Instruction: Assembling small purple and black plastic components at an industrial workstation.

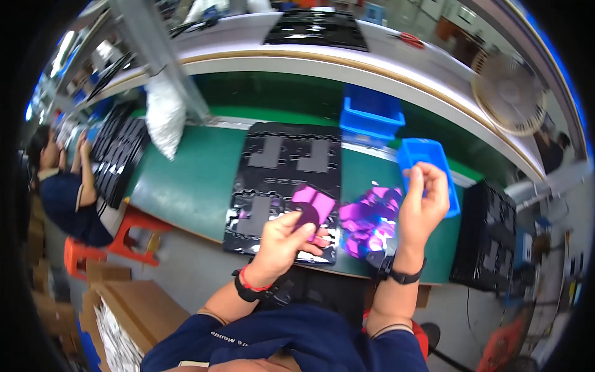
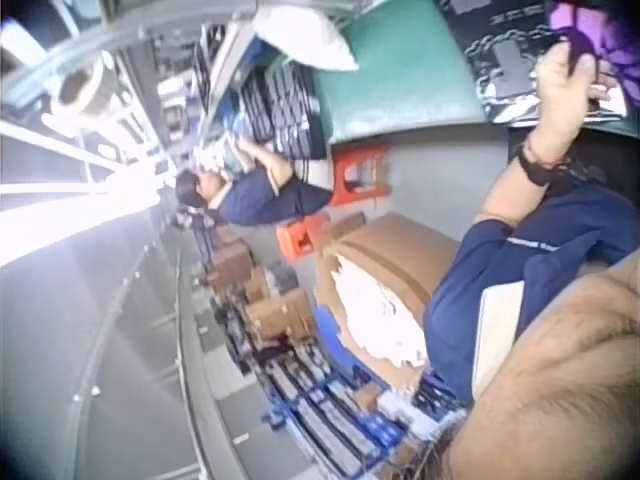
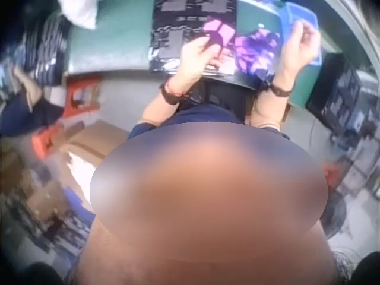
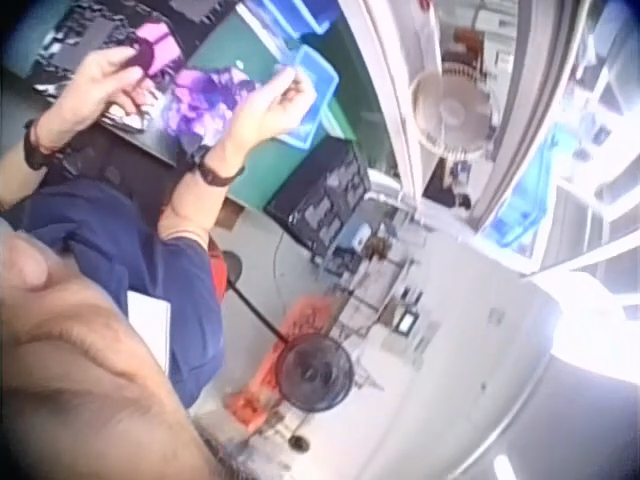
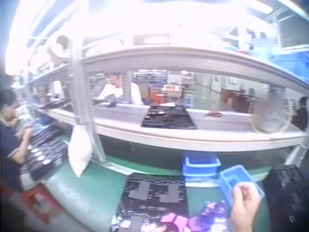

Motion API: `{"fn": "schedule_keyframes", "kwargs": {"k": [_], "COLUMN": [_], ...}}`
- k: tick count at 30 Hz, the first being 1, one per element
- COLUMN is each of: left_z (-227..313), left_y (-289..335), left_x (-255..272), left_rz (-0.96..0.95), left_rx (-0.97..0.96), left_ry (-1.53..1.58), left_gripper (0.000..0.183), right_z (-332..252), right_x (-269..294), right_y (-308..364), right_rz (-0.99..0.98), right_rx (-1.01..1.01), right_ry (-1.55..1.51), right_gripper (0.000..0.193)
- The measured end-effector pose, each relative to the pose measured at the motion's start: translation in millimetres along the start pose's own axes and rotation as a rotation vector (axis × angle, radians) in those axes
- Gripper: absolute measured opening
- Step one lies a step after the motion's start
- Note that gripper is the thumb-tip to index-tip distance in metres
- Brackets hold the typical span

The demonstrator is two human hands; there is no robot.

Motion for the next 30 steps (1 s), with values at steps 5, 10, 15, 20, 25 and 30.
{"fn": "schedule_keyframes", "kwargs": {"k": [5, 10, 15, 20, 25, 30], "left_z": [-3, -4, 0, -1, -2, -2], "left_y": [0, 3, 6, 4, 4, 4], "left_x": [-7, -9, -4, -5, -7, -6], "left_rz": [-0.014, -0.007, 0.008, -0.024, 0.001, -0.019], "left_rx": [0.011, -0.002, -0.010, 0.002, -0.012, -0.015], "left_ry": [0.007, -0.022, -0.026, -0.006, -0.014, -0.020], "left_gripper": [0.021, 0.022, 0.021, 0.022, 0.022, 0.023], "right_z": [70, 38, -18, -25, -23, -23], "right_x": [70, 55, -7, -20, -20, -21], "right_y": [-39, -9, 49, 67, 69, 70], "right_rz": [0.066, 0.103, -0.576, -0.646, -0.630, -0.604], "right_rx": [-0.134, 0.189, -0.298, -0.424, -0.470, -0.454], "right_ry": [0.733, 0.747, -0.187, -0.391, -0.387, -0.373], "right_gripper": [0.021, 0.022, 0.024, 0.033, 0.033, 0.028]}}
Point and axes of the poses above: each hand's wrist, its own y-axis away from the middle knuckle, its own x-axis out of the back of the hand, z = x × y, the point moved 1 cm from there along -y, towards the middle knuckle, and after that the axes turned 5 degrees about -x, right-handed, at the moved point
